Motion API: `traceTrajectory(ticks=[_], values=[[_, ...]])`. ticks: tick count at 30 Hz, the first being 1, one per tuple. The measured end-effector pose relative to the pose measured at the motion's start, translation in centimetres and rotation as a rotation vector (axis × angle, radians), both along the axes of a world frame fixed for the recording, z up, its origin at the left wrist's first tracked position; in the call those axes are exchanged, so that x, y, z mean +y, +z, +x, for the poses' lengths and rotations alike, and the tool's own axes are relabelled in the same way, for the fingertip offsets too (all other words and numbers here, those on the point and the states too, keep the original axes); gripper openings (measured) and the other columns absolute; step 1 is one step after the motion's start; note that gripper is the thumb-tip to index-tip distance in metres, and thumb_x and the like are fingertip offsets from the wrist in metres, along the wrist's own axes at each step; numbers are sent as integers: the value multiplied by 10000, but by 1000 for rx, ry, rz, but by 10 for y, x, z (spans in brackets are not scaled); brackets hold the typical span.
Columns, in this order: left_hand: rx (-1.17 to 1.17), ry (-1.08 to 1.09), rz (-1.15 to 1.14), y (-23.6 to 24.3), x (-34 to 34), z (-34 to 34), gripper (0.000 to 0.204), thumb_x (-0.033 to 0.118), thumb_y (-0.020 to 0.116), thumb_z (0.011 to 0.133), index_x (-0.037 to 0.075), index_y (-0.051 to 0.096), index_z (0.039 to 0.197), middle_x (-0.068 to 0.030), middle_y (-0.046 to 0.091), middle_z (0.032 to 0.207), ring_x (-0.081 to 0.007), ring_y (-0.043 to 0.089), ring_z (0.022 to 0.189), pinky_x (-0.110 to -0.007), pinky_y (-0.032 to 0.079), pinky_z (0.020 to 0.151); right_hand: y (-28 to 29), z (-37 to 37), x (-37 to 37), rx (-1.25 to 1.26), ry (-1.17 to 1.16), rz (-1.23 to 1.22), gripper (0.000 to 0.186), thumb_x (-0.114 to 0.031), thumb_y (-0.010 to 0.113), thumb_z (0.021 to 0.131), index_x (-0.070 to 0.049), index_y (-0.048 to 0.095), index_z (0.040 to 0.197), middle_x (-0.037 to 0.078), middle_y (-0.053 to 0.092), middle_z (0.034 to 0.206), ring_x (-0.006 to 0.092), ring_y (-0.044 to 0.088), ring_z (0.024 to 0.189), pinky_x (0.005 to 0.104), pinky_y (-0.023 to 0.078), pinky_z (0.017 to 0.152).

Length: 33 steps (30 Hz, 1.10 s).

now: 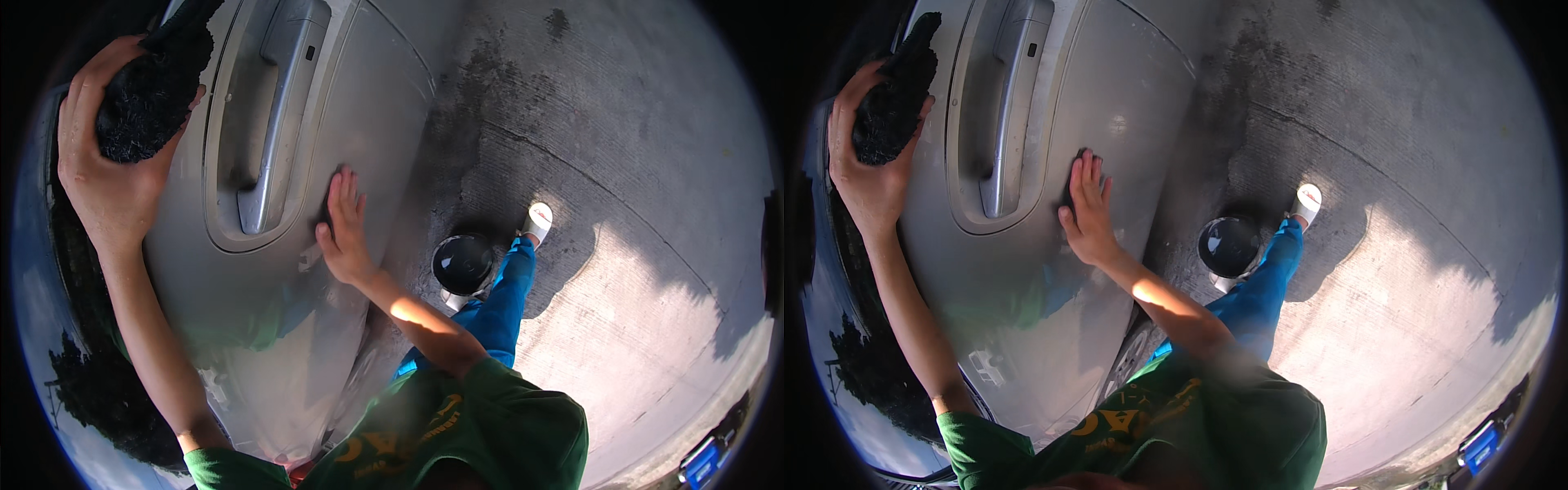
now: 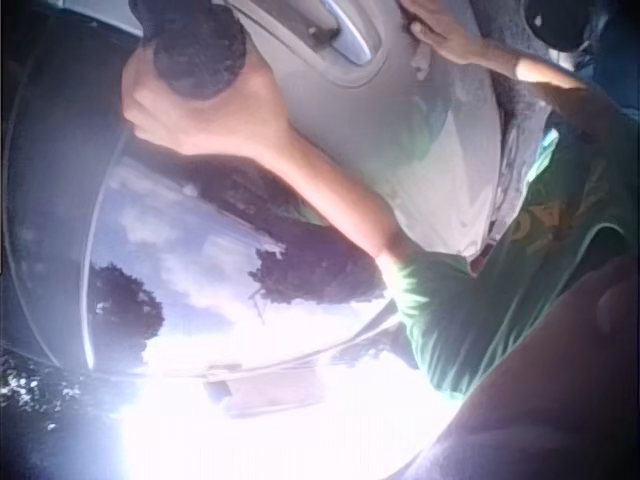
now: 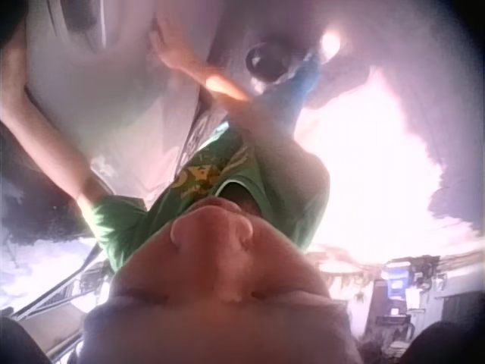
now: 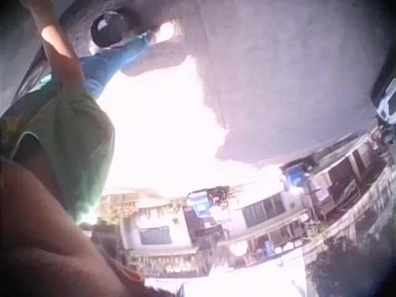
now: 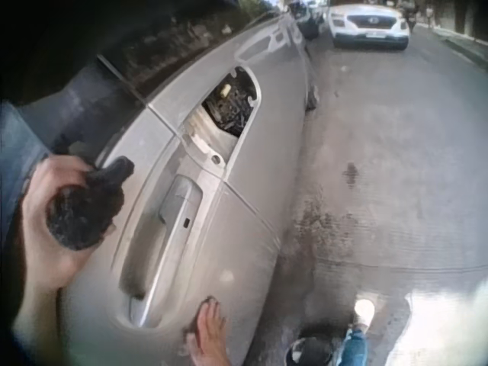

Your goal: The person scrubs the side of a silver car with a dark sponge, repeatedly dipping it into a bucket of soapy water. The person focuses on the area around the door handle and the lower side panel.

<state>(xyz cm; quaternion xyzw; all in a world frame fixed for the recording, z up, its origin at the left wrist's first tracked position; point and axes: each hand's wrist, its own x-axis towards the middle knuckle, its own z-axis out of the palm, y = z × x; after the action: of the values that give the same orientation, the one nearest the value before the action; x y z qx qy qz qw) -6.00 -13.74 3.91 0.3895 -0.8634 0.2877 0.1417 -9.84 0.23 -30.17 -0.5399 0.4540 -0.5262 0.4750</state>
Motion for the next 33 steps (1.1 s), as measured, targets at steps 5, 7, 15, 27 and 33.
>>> traceTrajectory(ticks=[5, 7, 15, 27, 33], values=[[20, -42, -9, -11, -6, -2, 512, 163, 924, 689, 132, 719, 1158, -7, 721, 1213, -220, 677, 1117, -355, 516, 982, -11, -97, -193, -99, -310, 99, 680, -445, 277, 1117, -32, 128, 1637, 173, 53, 1722, 359, 12, 1589, 606, 8, 1241], [-20, 12, -14, -6, -3, 9, 505, 172, 918, 716, 118, 711, 1173, -12, 712, 1228, -227, 667, 1137, -366, 512, 994, 2, -58, -155, 1, -323, 96, 655, -410, 294, 1119, -31, 155, 1635, 164, 105, 1720, 344, 54, 1591, 608, 15, 1240], [7, -3, -9, -2, -1, 4, 496, 176, 919, 720, 110, 712, 1166, -15, 712, 1230, -228, 661, 1151, -358, 510, 1010, 24, -1, -35, 1, -175, -57, 683, -310, 400, 1076, -43, 132, 1645, 206, 55, 1717, 447, 89, 1570, 719, 102, 1174], [164, -154, -149, -19, 4, -31, 379, 80, 834, 609, 32, 632, 926, -120, 661, 989, -295, 620, 897, -357, 469, 790, 27, 14, 24, 39, -40, -159, 778, -318, 497, 1034, -20, 111, 1641, 270, 38, 1699, 511, 50, 1553, 672, 82, 1206], [171, -179, -116, -16, -9, -16, 359, 101, 831, 616, 39, 645, 916, -104, 663, 969, -282, 621, 885, -355, 475, 786, 57, -98, -185, 57, -190, -198, 660, -370, 341, 1114, -77, 81, 1645, 219, 29, 1711, 476, 27, 1561, 614, 70, 1242]])
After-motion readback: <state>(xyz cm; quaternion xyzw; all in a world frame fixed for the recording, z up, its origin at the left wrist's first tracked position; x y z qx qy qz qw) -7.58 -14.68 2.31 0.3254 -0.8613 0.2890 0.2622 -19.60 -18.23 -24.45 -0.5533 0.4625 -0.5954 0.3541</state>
